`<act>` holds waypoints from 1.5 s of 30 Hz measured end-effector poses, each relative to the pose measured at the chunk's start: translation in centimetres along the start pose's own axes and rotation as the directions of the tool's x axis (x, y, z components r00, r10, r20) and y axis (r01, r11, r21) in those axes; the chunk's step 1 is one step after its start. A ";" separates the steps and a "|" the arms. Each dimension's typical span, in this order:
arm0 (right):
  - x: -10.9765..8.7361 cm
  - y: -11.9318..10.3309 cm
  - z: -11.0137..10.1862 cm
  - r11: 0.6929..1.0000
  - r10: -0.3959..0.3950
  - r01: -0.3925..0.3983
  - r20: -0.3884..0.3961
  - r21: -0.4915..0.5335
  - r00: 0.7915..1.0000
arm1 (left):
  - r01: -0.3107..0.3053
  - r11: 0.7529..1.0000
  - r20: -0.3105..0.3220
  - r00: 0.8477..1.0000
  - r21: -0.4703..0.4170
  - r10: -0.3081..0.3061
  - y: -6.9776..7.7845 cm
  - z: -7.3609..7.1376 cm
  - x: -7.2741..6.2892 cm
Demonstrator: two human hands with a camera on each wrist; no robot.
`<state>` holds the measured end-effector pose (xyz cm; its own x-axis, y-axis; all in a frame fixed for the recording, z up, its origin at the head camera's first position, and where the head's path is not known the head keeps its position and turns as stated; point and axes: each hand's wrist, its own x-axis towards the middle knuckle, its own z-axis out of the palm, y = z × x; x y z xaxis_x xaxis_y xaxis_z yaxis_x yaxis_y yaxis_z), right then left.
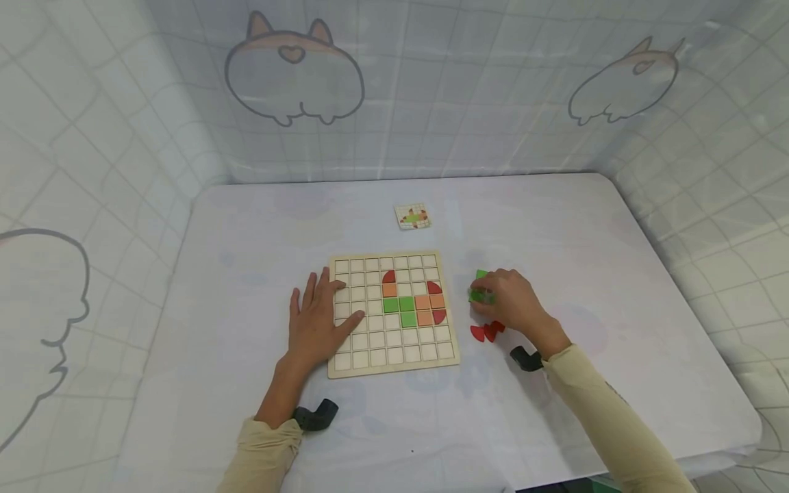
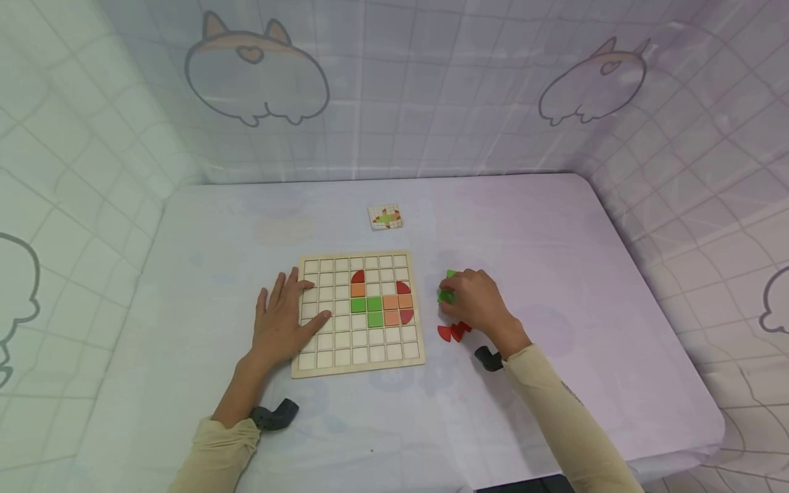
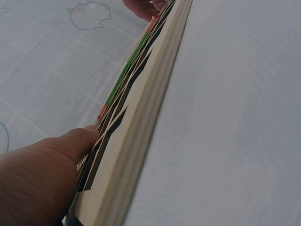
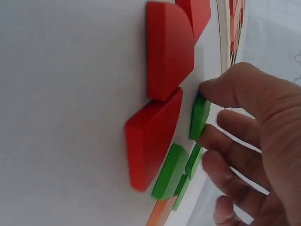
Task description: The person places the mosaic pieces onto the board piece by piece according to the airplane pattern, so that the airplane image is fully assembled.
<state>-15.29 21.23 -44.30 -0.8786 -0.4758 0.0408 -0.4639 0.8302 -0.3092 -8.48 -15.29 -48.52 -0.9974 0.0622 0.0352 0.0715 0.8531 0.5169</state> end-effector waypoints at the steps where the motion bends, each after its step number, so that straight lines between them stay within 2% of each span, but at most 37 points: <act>1: 0.2 -0.1 0.1 0.999 -0.028 0.027 -0.023 -0.016 0.999 | -0.001 1.000 -0.002 1.000 0.001 0.001 0.0 0.0 0.0; 5: 0.9 -0.9 0.5 0.992 -0.127 0.127 -0.102 -0.009 0.987 | -0.011 1.000 -0.011 1.000 -0.003 0.011 -0.1 0.1 0.0; 8: 1.6 -2.3 0.8 0.975 -0.216 0.221 -0.139 0.023 0.966 | -0.014 1.000 -0.012 1.000 0.000 0.014 -0.2 0.2 0.0; 12: 2.7 -5.0 1.8 0.926 -0.369 0.376 -0.153 0.018 0.917 | -0.008 1.000 -0.010 1.000 0.004 0.008 -0.3 0.2 -0.1; 15: 3.3 -7.2 2.5 0.889 -0.451 0.458 -0.143 0.016 0.881 | -0.011 1.000 -0.010 1.000 -0.002 0.011 -0.3 0.1 -0.1; 19: 3.7 -9.5 3.3 0.861 -0.505 0.508 -0.120 -0.007 0.854 | -0.015 1.000 -0.008 1.000 -0.009 0.015 -0.2 0.1 0.0; 24: 3.5 -10.8 4.0 0.826 -0.563 0.560 -0.098 -0.064 0.821 | -0.009 1.000 0.007 1.000 -0.005 0.009 0.1 0.0 0.0; 27: 3.3 -10.9 4.3 0.818 -0.575 0.570 -0.081 -0.082 0.814 | -0.011 1.000 0.011 1.000 0.001 0.011 0.1 0.0 -0.1; 36: 3.2 -10.7 4.2 0.832 -0.553 0.555 -0.092 -0.004 0.828 | -0.020 1.000 0.002 1.000 0.001 0.020 0.0 0.0 0.0; 41: 3.5 -10.5 4.4 0.815 -0.564 0.567 -0.066 0.121 0.823 | -0.022 1.000 -0.009 1.000 0.009 0.022 -0.5 0.3 0.2; 45: 3.8 -10.4 4.5 0.792 -0.588 0.588 -0.054 0.164 0.807 | -0.017 1.000 -0.010 1.000 0.015 0.017 -0.8 0.3 0.2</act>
<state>-13.32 9.48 -45.25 -0.4430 -0.8562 0.2658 -0.8652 0.3305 -0.3771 -8.78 -15.83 -49.14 -0.9961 0.0717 0.0521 0.0882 0.8597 0.5031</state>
